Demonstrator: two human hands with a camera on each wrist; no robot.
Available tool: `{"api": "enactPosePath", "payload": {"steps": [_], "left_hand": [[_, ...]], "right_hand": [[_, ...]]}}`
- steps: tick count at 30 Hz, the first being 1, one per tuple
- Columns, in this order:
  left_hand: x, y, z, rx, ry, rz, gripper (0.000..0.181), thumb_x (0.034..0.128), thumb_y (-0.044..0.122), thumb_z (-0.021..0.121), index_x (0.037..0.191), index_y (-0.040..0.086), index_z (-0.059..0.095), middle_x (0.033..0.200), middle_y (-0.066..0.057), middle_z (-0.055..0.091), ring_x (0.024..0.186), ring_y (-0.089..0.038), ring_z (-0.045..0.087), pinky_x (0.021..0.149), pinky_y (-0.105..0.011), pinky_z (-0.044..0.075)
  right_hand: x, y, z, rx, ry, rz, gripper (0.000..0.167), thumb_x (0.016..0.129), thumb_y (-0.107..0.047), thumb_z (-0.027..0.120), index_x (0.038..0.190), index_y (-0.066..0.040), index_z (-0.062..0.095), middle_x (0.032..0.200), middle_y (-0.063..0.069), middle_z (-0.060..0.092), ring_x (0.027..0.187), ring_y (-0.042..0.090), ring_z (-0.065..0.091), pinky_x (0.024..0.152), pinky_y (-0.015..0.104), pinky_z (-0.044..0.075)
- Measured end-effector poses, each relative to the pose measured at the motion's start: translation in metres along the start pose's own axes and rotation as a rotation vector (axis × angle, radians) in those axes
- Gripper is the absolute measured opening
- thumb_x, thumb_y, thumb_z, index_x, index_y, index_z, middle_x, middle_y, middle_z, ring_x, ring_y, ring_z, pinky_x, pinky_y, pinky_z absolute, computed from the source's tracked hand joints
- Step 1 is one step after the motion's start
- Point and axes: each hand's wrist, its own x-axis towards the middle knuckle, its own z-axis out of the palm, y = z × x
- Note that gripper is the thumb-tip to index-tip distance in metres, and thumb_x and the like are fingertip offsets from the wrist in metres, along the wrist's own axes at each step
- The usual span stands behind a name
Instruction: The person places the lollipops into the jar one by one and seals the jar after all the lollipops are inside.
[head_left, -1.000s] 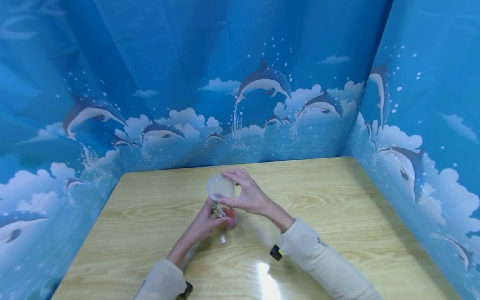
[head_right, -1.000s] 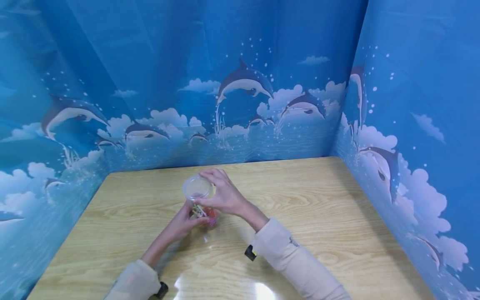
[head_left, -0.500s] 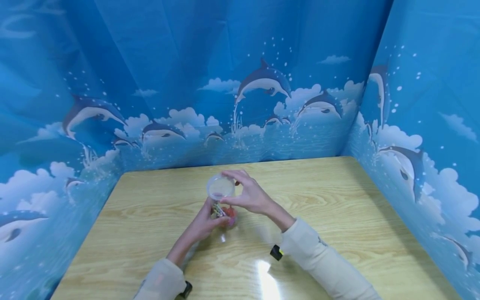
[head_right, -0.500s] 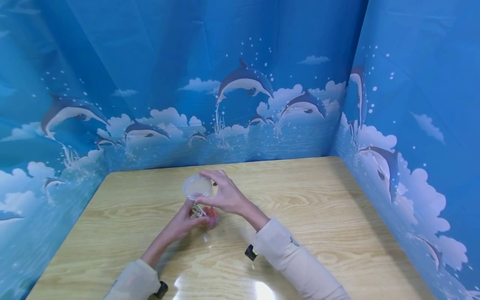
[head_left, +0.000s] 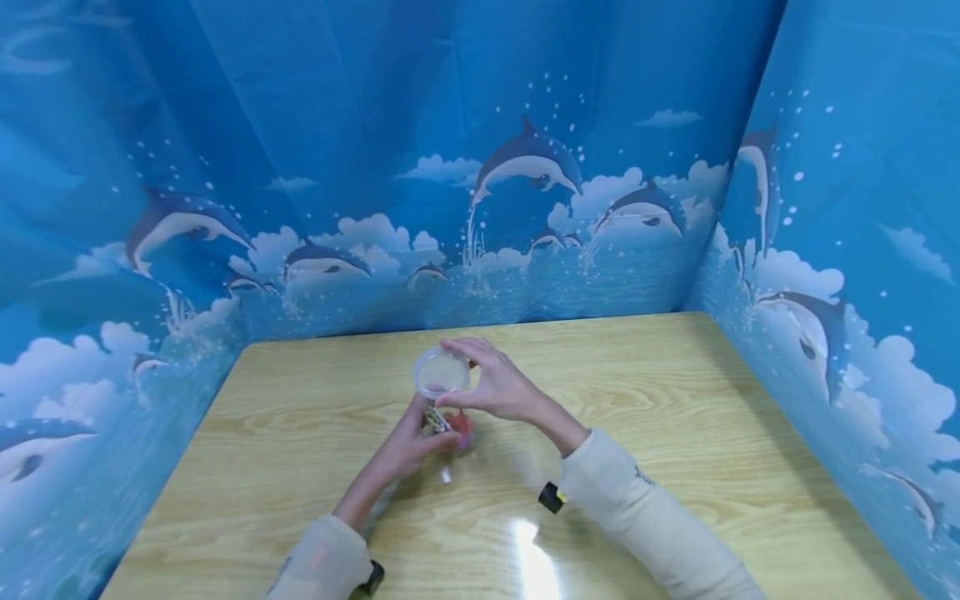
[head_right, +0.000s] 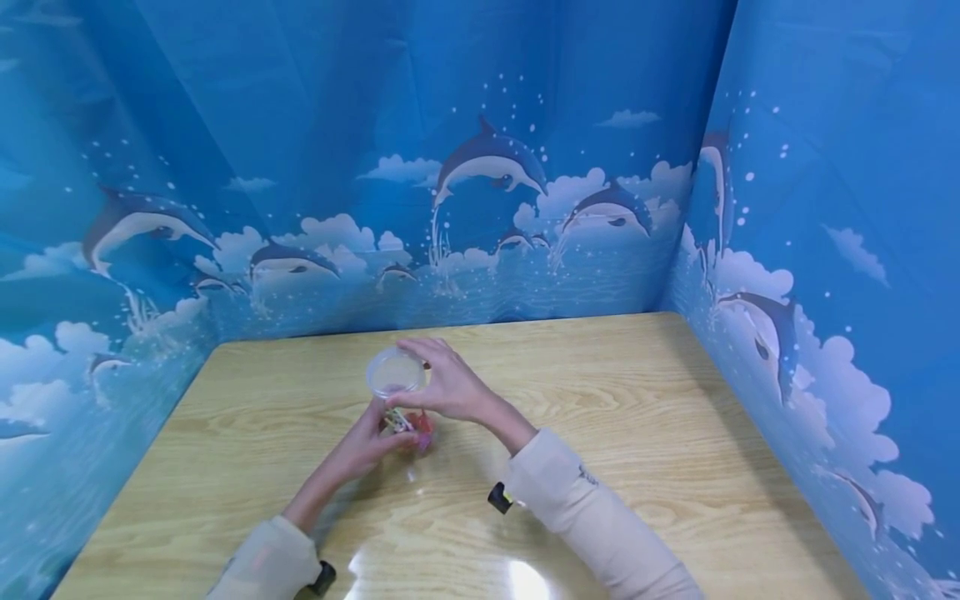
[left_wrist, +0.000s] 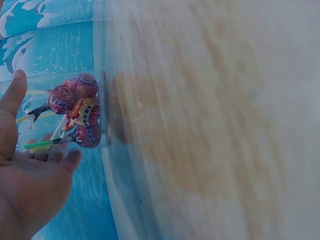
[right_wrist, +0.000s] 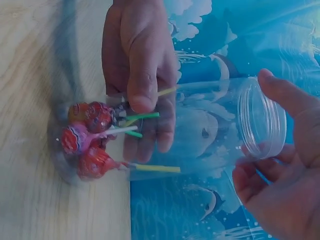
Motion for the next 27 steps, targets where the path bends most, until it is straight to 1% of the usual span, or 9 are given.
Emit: {"api": "enactPosePath", "payload": {"steps": [2,5,7,9,15,17,20,23,27], "left_hand": [[0.000,0.000,0.000,0.006,-0.003,0.005,0.094,0.0892,0.007,0.079,0.163,0.009,0.021,0.148,-0.017,0.051,0.127,-0.035,0.054,0.111,-0.057,0.041],[0.000,0.000,-0.001,0.017,-0.003,0.015,0.094,0.0890,0.008,0.080,0.163,0.010,0.021,0.144,-0.016,0.054,0.126,-0.034,0.054,0.112,-0.058,0.039],[0.000,0.000,-0.001,0.018,-0.006,0.013,0.095,0.0887,0.008,0.080,0.163,0.011,0.020,0.145,-0.016,0.054,0.127,-0.035,0.054,0.113,-0.059,0.039],[-0.001,0.000,0.000,0.015,-0.009,0.008,0.096,0.0891,0.008,0.079,0.164,0.011,0.019,0.149,-0.018,0.050,0.128,-0.037,0.054,0.113,-0.060,0.039],[-0.001,0.001,-0.001,0.024,-0.008,0.002,0.098,0.0886,0.005,0.079,0.164,0.009,0.017,0.156,-0.021,0.042,0.128,-0.038,0.054,0.111,-0.058,0.042],[-0.001,0.001,-0.001,0.031,-0.009,0.004,0.099,0.0881,0.005,0.079,0.164,0.009,0.017,0.157,-0.021,0.041,0.129,-0.038,0.054,0.111,-0.058,0.042],[0.001,0.002,-0.002,0.037,-0.011,0.008,0.098,0.0870,0.006,0.081,0.164,0.011,0.020,0.155,-0.018,0.045,0.131,-0.037,0.052,0.114,-0.058,0.039],[0.002,0.003,-0.002,0.043,-0.017,0.021,0.089,0.0866,0.009,0.082,0.159,0.012,0.029,0.150,-0.017,0.050,0.134,-0.037,0.050,0.116,-0.059,0.036],[0.001,0.003,-0.002,0.054,-0.009,0.008,0.083,0.0846,0.010,0.084,0.153,0.011,0.037,0.150,-0.018,0.049,0.132,-0.039,0.052,0.114,-0.060,0.039]], "right_hand": [[-0.001,-0.001,0.003,0.008,0.031,0.008,0.084,0.079,-0.025,0.091,0.150,-0.004,0.051,0.147,0.014,0.055,0.122,0.026,0.055,0.098,0.050,0.054],[-0.003,-0.004,0.009,0.004,0.093,0.024,0.085,0.077,-0.027,0.093,0.148,-0.004,0.052,0.145,0.013,0.056,0.121,0.025,0.056,0.095,0.043,0.056],[-0.005,-0.005,0.010,0.002,0.098,0.029,0.085,0.079,-0.028,0.092,0.149,-0.004,0.051,0.146,0.014,0.055,0.122,0.025,0.056,0.095,0.039,0.056],[-0.006,-0.004,0.007,-0.012,0.078,0.028,0.084,0.081,-0.028,0.090,0.150,-0.005,0.050,0.148,0.013,0.054,0.123,0.025,0.056,0.096,0.036,0.055],[-0.001,0.002,-0.005,-0.013,-0.060,0.025,0.081,0.087,-0.027,0.085,0.154,-0.006,0.046,0.153,0.012,0.050,0.127,0.024,0.054,0.100,0.036,0.052],[0.000,0.001,-0.005,-0.014,-0.054,0.035,0.081,0.085,-0.028,0.086,0.153,-0.006,0.047,0.152,0.012,0.051,0.124,0.024,0.055,0.099,0.036,0.052],[-0.004,-0.005,0.002,-0.045,0.040,0.038,0.082,0.081,-0.031,0.090,0.148,-0.004,0.052,0.144,0.013,0.057,0.116,0.024,0.057,0.093,0.036,0.055],[-0.013,-0.011,0.012,-0.081,0.177,0.031,0.079,0.079,-0.030,0.092,0.142,0.000,0.055,0.134,0.014,0.060,0.112,0.026,0.058,0.088,0.040,0.056],[-0.032,-0.016,0.020,-0.099,0.334,-0.010,0.058,0.083,-0.018,0.088,0.131,0.003,0.063,0.121,0.013,0.066,0.107,0.026,0.061,0.084,0.041,0.057]]}}
